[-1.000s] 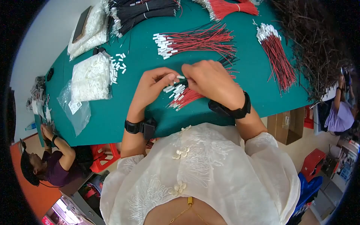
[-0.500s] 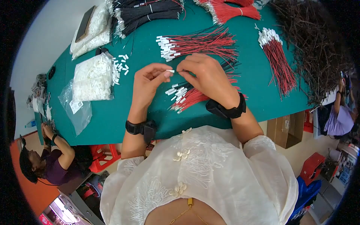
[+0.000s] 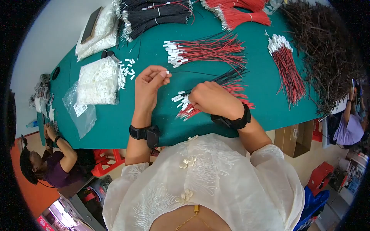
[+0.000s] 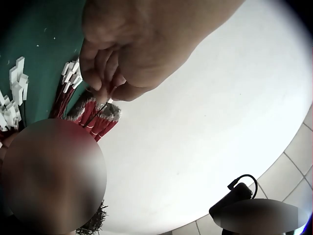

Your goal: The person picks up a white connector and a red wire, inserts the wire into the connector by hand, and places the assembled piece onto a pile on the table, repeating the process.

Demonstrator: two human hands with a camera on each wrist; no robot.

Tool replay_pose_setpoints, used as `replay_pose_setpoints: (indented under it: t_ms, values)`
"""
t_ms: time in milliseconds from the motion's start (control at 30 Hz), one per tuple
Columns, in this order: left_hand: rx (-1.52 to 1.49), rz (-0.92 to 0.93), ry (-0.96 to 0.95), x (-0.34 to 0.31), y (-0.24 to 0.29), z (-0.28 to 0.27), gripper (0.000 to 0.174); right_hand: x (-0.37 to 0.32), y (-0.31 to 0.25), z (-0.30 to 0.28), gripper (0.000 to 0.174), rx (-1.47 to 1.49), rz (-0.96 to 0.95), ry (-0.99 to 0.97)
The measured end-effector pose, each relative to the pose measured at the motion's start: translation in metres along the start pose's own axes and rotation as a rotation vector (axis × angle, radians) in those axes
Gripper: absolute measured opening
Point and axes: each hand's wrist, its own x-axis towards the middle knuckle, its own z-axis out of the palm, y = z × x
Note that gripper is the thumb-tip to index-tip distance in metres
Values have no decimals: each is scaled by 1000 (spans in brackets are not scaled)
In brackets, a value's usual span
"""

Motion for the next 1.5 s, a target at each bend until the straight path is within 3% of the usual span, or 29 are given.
replay_pose_setpoints:
  t_ms: [367, 467, 500, 600, 733, 1500]
  values:
    - [-37, -5, -12, -1, 2, -1, 12, 6, 4, -14, 8, 281, -144, 229]
    - [-115, -36, -24, -2, 2, -3, 11, 4, -7, -25, 7, 687, 68, 212]
    - [-168, -54, -29, -2, 3, -3, 10, 3, -9, -28, 7, 688, 70, 213]
    - [-222, -77, -36, -3, 4, -3, 9, 2, -15, -32, 3, 621, 118, 508]
    - [-221, -91, -70, -3, 5, 0, 8, 6, -10, -25, 10, 515, 142, 738]
    - [-17, -18, -109, -6, 5, 6, 11, 8, -8, -22, 10, 328, 90, 706]
